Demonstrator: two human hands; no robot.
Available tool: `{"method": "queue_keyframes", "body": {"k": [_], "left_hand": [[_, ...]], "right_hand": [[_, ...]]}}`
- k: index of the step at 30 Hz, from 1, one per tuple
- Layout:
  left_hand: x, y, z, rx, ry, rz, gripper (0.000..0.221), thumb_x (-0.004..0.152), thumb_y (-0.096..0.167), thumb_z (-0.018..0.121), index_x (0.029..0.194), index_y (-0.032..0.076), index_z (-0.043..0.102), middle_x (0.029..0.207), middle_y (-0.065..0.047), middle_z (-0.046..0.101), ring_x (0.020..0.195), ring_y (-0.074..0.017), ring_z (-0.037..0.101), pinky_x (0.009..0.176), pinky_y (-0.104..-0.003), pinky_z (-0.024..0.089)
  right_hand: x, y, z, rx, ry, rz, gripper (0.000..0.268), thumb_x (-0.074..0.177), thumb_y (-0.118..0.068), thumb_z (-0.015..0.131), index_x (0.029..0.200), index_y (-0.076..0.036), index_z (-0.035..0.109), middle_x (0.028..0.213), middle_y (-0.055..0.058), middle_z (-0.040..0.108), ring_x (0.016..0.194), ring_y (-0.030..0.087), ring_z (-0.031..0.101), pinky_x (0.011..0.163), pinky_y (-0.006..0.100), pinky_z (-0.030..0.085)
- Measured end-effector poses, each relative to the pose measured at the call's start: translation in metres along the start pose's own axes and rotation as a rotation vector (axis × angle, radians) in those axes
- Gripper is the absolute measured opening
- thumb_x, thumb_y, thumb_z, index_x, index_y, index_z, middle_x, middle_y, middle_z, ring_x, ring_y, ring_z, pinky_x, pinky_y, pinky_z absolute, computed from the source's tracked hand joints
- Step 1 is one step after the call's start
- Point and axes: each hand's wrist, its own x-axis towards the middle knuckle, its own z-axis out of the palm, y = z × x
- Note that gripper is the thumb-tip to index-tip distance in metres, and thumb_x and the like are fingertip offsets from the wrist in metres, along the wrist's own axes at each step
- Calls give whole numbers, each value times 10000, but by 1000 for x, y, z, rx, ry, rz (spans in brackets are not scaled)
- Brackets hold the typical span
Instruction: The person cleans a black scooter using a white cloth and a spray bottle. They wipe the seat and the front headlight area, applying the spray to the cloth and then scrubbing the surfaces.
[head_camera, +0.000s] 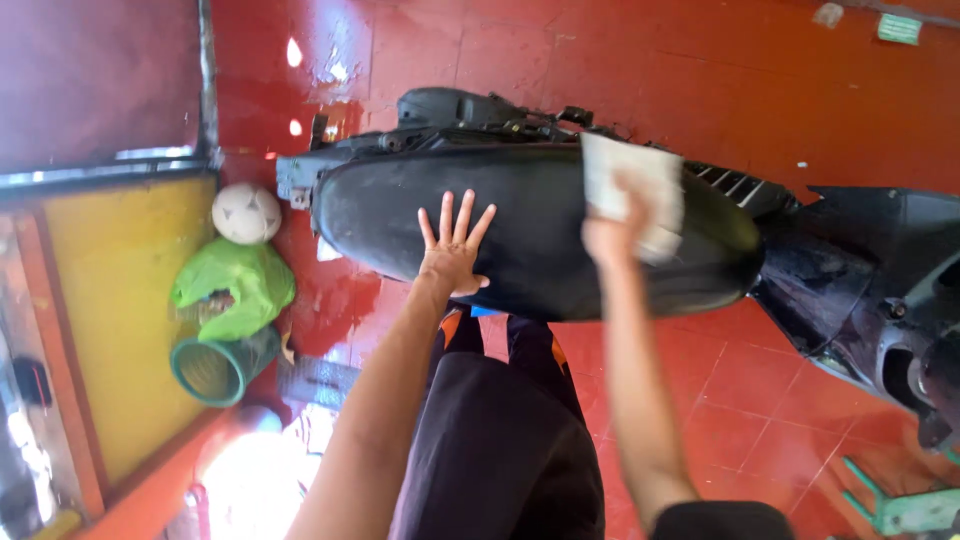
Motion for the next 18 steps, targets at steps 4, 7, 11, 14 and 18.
{"method": "queue_keyframes", "body": {"k": [4, 7, 11, 14, 18], "left_hand": [[16, -3, 24, 106, -42, -33, 1180, 773, 696, 716, 1654, 240, 77, 1715, -86, -130, 1527, -399, -252, 1183, -736, -92], [17, -6, 10, 99, -90, -33, 1063, 794, 737, 635, 1622, 240, 193, 1682, -70, 61, 1529, -375, -86, 1190, -704, -26], [20, 0, 18, 56, -187, -28, 947, 825, 800, 515, 1574, 240, 367, 1631, -48, 347, 1534, -340, 162, 1199, -656, 73], [18, -2, 23, 30, -112, -27, 1131, 780, 736, 675, 1638, 245, 125, 1676, -95, 176, 1544, -422, -88, 1186, -721, -73], [-2, 0, -4, 9, -31, 11, 1253, 826, 592, 737, 1636, 273, -164, 1703, -107, -158, 1513, -418, -260, 1174, -712, -121]], "right_hand": [[-60, -150, 155, 283, -155, 222, 422, 722, 127, 727, 1137, 146, 654, 992, 163, 664, 1078, 248, 685, 1170, 163, 310], [-87, -78, 246, -793, -1235, -378, 770, 818, -301, 730, 1479, -563, 434, 1663, -162, 287, 1568, 382, 93, 1195, 728, -33], [-41, -80, 213, -611, -1336, -432, 590, 840, -199, 695, 1395, -381, 614, 1643, -260, 240, 1577, 276, 80, 1253, 627, 13], [2, -81, 137, -441, -1227, -426, 699, 719, -53, 724, 1391, -232, 651, 1466, -42, 595, 1391, 294, 490, 1209, 441, 312], [60, -87, -31, -905, -958, -173, 684, 740, -191, 688, 1351, -493, 635, 1373, -34, 625, 1304, 253, 573, 1103, 422, 451]]}}
